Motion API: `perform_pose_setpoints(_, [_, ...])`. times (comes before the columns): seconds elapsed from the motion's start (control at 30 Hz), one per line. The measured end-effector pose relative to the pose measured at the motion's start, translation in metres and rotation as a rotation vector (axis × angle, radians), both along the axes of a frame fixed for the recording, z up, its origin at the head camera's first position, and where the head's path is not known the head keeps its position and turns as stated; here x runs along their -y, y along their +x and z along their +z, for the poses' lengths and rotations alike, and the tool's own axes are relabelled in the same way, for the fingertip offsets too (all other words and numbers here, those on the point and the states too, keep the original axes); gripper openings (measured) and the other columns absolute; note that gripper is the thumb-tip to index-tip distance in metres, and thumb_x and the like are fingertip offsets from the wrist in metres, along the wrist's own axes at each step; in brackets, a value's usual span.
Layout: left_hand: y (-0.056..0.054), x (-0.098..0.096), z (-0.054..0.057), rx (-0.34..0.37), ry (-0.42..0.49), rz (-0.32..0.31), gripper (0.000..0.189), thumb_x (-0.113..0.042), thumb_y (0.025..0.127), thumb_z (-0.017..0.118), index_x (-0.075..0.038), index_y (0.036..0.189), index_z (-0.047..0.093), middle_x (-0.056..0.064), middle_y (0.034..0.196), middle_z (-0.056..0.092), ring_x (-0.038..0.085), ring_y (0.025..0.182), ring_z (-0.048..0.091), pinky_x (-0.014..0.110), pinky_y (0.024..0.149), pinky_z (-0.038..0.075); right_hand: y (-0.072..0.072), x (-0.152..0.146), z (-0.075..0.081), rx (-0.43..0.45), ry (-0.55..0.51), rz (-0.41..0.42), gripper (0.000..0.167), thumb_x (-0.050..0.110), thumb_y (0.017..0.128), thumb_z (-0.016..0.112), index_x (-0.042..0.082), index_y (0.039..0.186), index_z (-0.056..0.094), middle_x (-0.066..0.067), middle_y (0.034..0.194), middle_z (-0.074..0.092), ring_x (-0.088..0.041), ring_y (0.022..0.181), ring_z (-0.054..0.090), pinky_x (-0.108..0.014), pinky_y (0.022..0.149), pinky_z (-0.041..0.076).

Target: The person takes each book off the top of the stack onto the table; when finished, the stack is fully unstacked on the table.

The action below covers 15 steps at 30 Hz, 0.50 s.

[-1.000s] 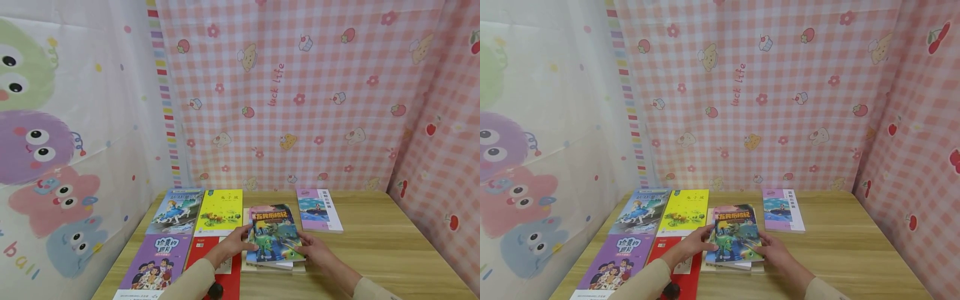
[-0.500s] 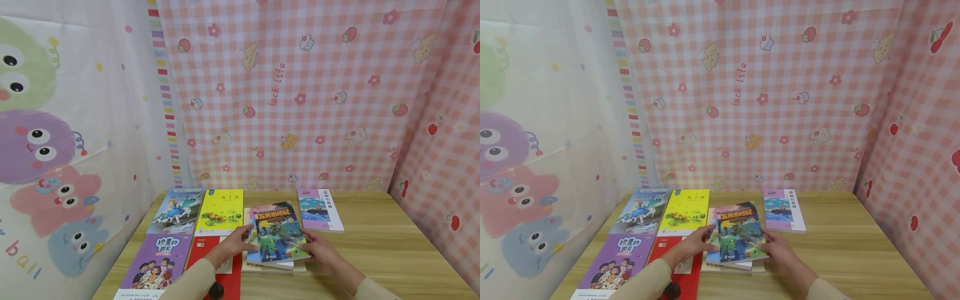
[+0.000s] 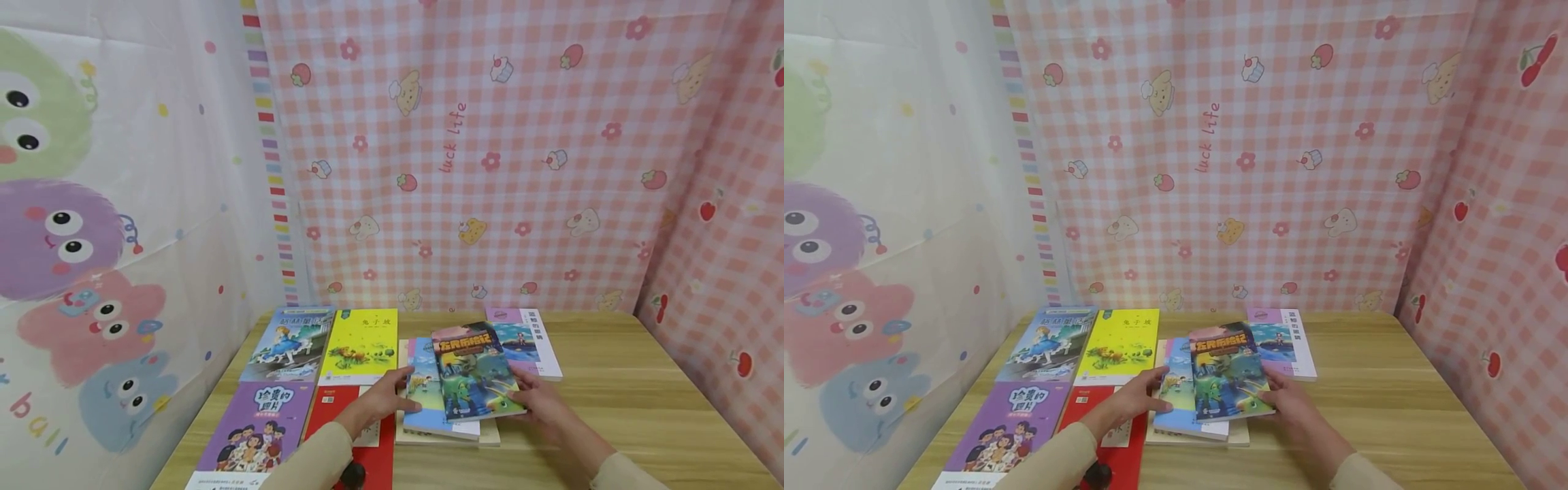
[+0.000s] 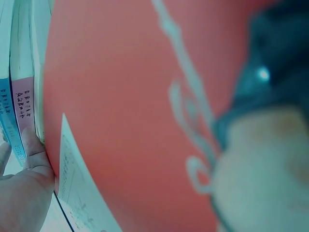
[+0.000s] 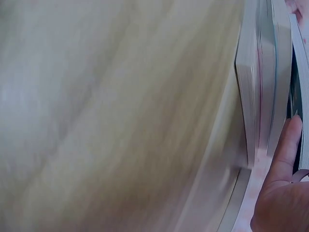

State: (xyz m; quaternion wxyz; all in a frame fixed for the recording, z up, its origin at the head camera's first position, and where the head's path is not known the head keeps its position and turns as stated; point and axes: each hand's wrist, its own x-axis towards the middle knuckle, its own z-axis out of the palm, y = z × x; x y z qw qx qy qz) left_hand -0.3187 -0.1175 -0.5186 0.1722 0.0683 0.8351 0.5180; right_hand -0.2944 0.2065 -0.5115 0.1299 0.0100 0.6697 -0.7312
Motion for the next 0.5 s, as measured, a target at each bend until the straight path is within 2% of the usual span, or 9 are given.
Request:
perform_pose_setpoints(0.3, [-0.002,0.000,-0.001,-0.005,-0.004,-0.007,0.083,-0.021,0.079,0.085,-0.022,0.151,0.043,0.014,0.144,0.046,0.033,0.128,0.044,0.055,0.107,0.039,-0.011,-0.027,0.000,-0.013,-0.012,-0.090,0.072,-0.008,0.096,0.051,-0.005,0.155,0.012,-0.035,0.149,0.030,-0.017,0.084,0.068,-0.039,0.074,0.060])
perform_pose_setpoints(0.5, [-0.002,0.001,-0.001,-0.009,-0.005,-0.005,0.084,-0.021,0.078,0.085,-0.022,0.151,0.043,0.013,0.143,0.047,0.033,0.127,0.045,0.055,0.106,0.039,-0.016,-0.043,0.006,0.003,0.016,-0.096,0.070,-0.005,0.100,0.045,-0.002,0.156,0.005,-0.037,0.154,0.012,-0.012,0.084,0.065,-0.034,0.075,0.059])
